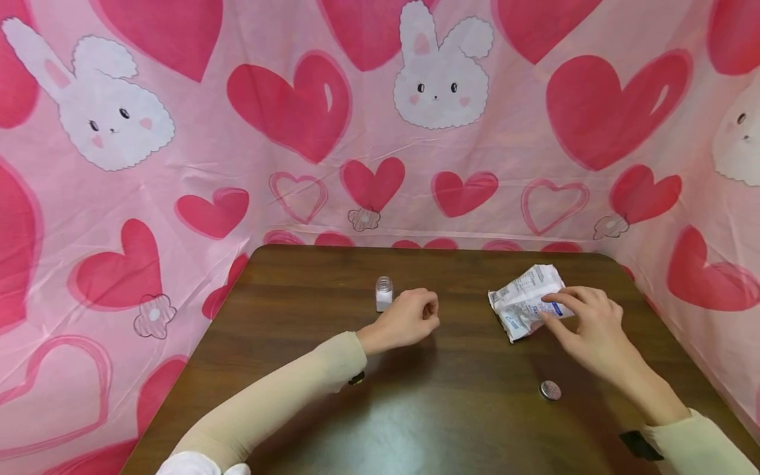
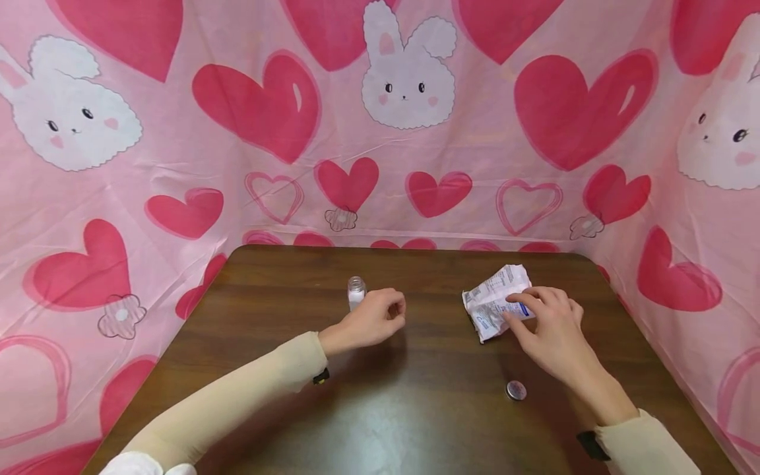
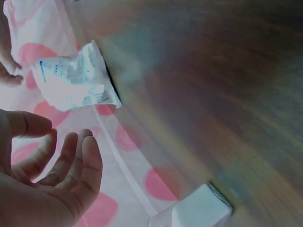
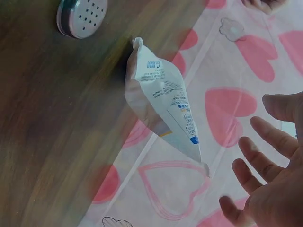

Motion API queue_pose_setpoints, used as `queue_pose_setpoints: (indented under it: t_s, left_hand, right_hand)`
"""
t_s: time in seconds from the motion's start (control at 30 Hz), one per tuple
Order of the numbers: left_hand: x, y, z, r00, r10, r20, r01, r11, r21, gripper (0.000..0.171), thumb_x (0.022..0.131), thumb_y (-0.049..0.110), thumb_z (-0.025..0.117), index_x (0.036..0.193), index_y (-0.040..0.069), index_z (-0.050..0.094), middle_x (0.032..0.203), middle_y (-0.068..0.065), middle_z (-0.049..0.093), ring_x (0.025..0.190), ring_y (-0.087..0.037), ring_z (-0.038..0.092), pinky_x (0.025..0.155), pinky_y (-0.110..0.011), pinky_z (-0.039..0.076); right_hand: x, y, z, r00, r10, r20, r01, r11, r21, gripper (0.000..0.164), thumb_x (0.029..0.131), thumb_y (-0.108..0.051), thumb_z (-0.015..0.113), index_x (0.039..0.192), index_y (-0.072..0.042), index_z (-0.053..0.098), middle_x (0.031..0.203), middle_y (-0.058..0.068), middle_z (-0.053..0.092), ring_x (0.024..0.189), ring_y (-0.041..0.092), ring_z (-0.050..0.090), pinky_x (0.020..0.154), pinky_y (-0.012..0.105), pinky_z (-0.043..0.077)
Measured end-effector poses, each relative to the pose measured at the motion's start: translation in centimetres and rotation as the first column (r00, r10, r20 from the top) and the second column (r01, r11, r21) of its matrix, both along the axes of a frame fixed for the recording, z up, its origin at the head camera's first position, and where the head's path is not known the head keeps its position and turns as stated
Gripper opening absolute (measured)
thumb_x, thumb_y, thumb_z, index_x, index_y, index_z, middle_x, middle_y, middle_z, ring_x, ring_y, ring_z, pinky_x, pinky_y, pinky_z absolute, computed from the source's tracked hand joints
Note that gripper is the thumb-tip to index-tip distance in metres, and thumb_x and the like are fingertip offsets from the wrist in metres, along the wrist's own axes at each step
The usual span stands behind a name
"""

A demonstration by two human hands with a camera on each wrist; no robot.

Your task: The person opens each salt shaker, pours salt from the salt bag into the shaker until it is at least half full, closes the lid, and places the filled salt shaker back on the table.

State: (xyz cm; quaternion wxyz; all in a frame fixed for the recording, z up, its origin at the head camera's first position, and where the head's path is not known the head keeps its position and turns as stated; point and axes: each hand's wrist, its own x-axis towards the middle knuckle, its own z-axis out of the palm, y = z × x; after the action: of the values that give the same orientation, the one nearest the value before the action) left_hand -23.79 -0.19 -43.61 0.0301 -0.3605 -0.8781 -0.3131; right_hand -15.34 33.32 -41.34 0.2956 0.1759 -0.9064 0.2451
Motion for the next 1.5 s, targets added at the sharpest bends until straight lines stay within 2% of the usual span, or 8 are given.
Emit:
queue_pose_setpoints:
  t_s: [0.33, 0.53, 0.67, 0.77, 0.97, 1.07, 1.3, 1.5]
  left_hand:
    - [1.2, -2.5, -0.2, 1.000, -0.023, 0.017, 0.023, 1.000, 0.005, 0.013, 0.098, 0.014, 0.073, 0.086, 0.017, 0.069, 0.081, 0.008, 0.061, 0.073, -0.010, 0.055, 0.068, -0.024, 0.047]
    - [1.4, -4.3, -0.4, 0.999, 0.031, 0.011, -0.031, 0.999, -0.009, 0.009, 0.099, 0.018, 0.075, 0.090, 0.017, 0.074, 0.083, 0.009, 0.063, 0.073, -0.009, 0.057, 0.070, -0.026, 0.049]
    - [1.2, -5.6, -0.4, 0.997, 0.067, 0.025, -0.067, 0.998, 0.001, 0.007, 0.098, 0.017, 0.076, 0.091, 0.015, 0.074, 0.078, 0.010, 0.064, 0.068, -0.009, 0.056, 0.067, -0.028, 0.050]
    - [1.0, -6.4, -0.4, 0.996, 0.087, 0.034, -0.087, 0.996, -0.001, 0.008, 0.098, 0.017, 0.076, 0.091, 0.014, 0.075, 0.075, 0.010, 0.064, 0.065, -0.009, 0.055, 0.065, -0.028, 0.050]
    - [0.8, -7.9, -0.4, 0.991, 0.123, 0.054, -0.123, 0.992, -0.011, 0.010, 0.099, 0.018, 0.075, 0.090, 0.013, 0.076, 0.074, 0.008, 0.063, 0.066, -0.010, 0.055, 0.063, -0.029, 0.049]
    - [0.5, -8.7, -0.6, 0.987, 0.151, 0.063, -0.151, 0.989, 0.001, 0.007, 0.097, 0.016, 0.077, 0.091, 0.012, 0.075, 0.077, 0.007, 0.064, 0.067, -0.011, 0.056, 0.063, -0.029, 0.050]
    - [-0.8, -10.9, -1.6, 0.964, 0.256, 0.077, -0.259, 0.965, 0.029, 0.009, 0.095, 0.015, 0.080, 0.089, 0.014, 0.074, 0.078, 0.006, 0.065, 0.070, -0.012, 0.058, 0.068, -0.031, 0.052]
    - [-2.0, -12.1, -2.0, 0.948, 0.297, 0.111, -0.305, 0.951, 0.054, 0.011, 0.094, 0.017, 0.082, 0.096, 0.009, 0.074, 0.084, 0.003, 0.067, 0.076, -0.016, 0.059, 0.072, -0.034, 0.054]
  right_hand:
    - [1.6, -0.6, -0.8, 1.000, 0.001, 0.016, -0.001, 1.000, 0.022, 0.029, 0.079, -0.004, 0.089, 0.105, -0.011, 0.078, 0.099, 0.000, 0.068, 0.083, 0.020, 0.059, 0.074, 0.024, 0.042]
    - [2.2, -0.5, -1.8, 0.998, 0.020, 0.057, -0.022, 0.999, 0.044, 0.030, 0.079, -0.003, 0.089, 0.103, -0.017, 0.077, 0.091, -0.009, 0.063, 0.075, 0.011, 0.053, 0.066, 0.018, 0.038]
    - [2.5, -0.5, -2.3, 0.996, 0.022, 0.090, -0.027, 0.998, 0.057, 0.029, 0.079, -0.003, 0.088, 0.104, -0.013, 0.077, 0.095, -0.007, 0.067, 0.075, 0.011, 0.055, 0.066, 0.020, 0.041]
    - [2.8, -0.5, -2.6, 0.986, -0.014, 0.168, -0.001, 0.996, 0.090, 0.025, 0.082, -0.007, 0.088, 0.104, -0.011, 0.077, 0.100, -0.002, 0.070, 0.078, 0.014, 0.060, 0.068, 0.030, 0.049]
    - [3.7, -1.0, -2.6, 0.901, -0.110, 0.419, 0.016, 0.975, 0.222, 0.030, 0.089, -0.020, 0.085, 0.113, -0.006, 0.075, 0.111, 0.011, 0.071, 0.096, 0.035, 0.070, 0.073, 0.063, 0.054]
    - [3.8, -1.1, -2.7, 0.871, -0.133, 0.473, 0.009, 0.967, 0.255, 0.034, 0.088, -0.023, 0.085, 0.115, -0.004, 0.074, 0.111, 0.014, 0.070, 0.099, 0.038, 0.070, 0.074, 0.065, 0.054]
    - [3.9, -0.8, -3.5, 0.854, -0.131, 0.504, -0.004, 0.966, 0.258, 0.040, 0.085, -0.024, 0.088, 0.115, -0.001, 0.073, 0.109, 0.017, 0.069, 0.100, 0.042, 0.069, 0.080, 0.065, 0.053]
    - [3.8, -0.7, -4.1, 0.820, -0.105, 0.563, -0.053, 0.965, 0.257, 0.047, 0.081, -0.021, 0.090, 0.117, 0.002, 0.070, 0.108, 0.018, 0.068, 0.099, 0.042, 0.068, 0.081, 0.064, 0.053]
